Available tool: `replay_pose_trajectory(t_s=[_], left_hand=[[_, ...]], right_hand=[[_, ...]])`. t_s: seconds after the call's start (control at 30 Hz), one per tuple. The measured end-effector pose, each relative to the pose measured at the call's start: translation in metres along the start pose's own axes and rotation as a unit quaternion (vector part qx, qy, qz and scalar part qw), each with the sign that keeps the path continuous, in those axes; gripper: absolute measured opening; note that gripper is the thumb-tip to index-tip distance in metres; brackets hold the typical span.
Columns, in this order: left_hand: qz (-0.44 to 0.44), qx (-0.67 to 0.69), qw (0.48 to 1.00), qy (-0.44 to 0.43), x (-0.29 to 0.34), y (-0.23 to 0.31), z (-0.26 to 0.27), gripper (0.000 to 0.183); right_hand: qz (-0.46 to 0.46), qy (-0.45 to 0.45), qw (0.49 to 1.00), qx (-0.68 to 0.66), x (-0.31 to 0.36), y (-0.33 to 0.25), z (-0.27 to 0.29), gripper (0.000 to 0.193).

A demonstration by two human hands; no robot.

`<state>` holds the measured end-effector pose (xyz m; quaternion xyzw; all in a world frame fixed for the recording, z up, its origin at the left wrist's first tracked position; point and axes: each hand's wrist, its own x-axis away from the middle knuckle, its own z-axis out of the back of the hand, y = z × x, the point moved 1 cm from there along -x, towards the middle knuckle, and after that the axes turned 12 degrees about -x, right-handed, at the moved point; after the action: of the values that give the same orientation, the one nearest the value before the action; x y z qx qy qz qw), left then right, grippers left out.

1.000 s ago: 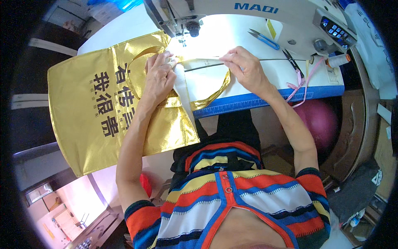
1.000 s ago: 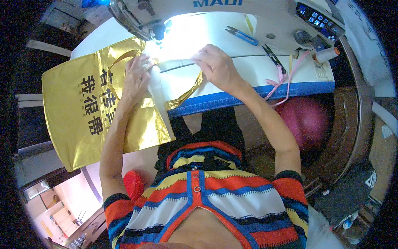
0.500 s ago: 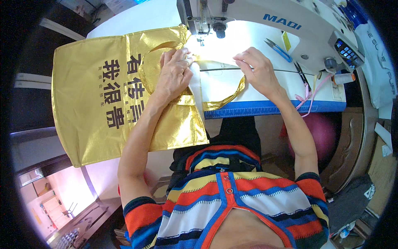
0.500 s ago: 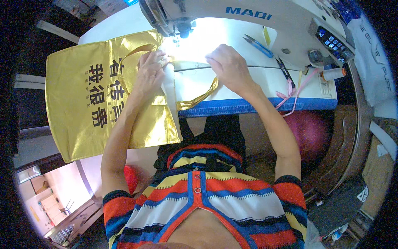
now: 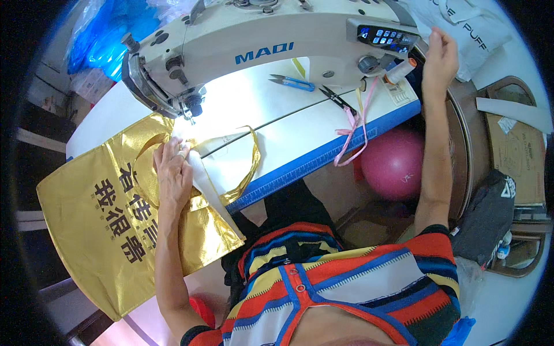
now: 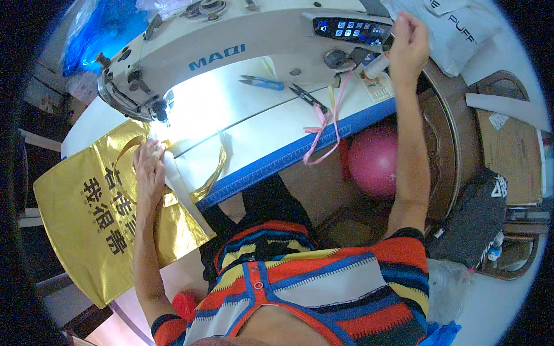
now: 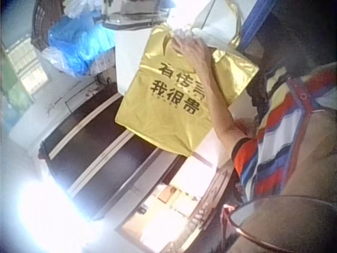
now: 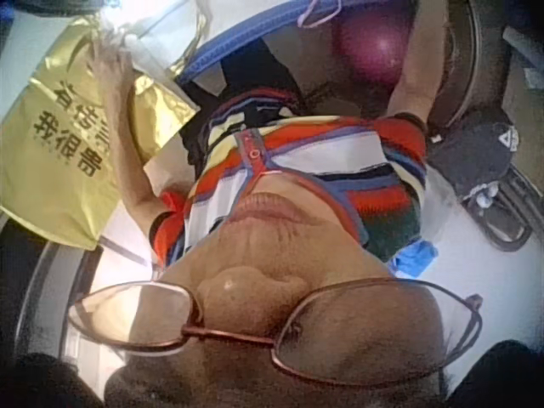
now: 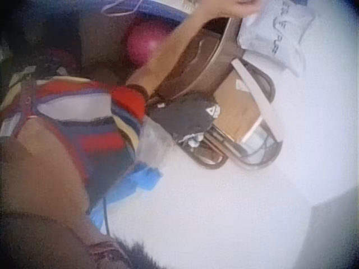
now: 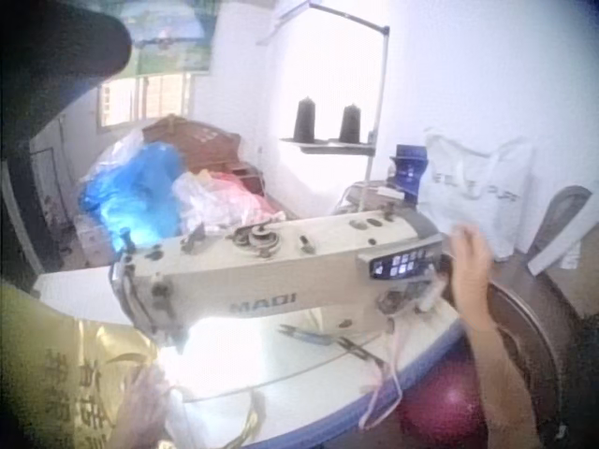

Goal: The person attaches a strap to a gold-colored bag by hand-feeding the fabric under the needle of a sewing machine.

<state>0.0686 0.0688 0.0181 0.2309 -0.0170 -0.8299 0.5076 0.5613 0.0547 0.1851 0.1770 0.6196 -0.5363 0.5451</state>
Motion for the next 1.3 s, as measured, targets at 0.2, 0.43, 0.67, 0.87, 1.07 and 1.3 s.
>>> replay_pose_trajectory(t_s=[0.2,0.43,0.67,0.87,1.07,1.3], left_hand=[[-0.019,0.0,1.0,0.017,-0.003,0.0,-0.002,0.03],[-0.013,0.012,0.999,0.028,0.001,-0.004,0.001,0.03],[0.008,0.031,0.999,0.028,0.001,0.002,0.002,0.031],[0.012,0.025,0.999,0.023,0.001,0.003,0.002,0.031],[0.011,0.033,0.999,0.018,0.0,0.004,0.004,0.032],[0.023,0.021,0.999,-0.006,0.0,0.003,0.003,0.035]], right_hand=[[0.004,-0.201,0.951,0.237,-0.088,0.165,0.002,0.054],[-0.122,-0.272,0.92,0.256,-0.132,0.192,-0.021,0.057],[-0.169,-0.265,0.934,0.172,-0.124,0.194,-0.031,0.055],[-0.237,-0.235,0.94,0.071,-0.112,0.194,-0.026,0.053],[-0.306,-0.201,0.93,-0.025,-0.099,0.191,-0.02,0.052],[-0.367,-0.165,0.908,-0.115,-0.092,0.191,-0.019,0.05]])
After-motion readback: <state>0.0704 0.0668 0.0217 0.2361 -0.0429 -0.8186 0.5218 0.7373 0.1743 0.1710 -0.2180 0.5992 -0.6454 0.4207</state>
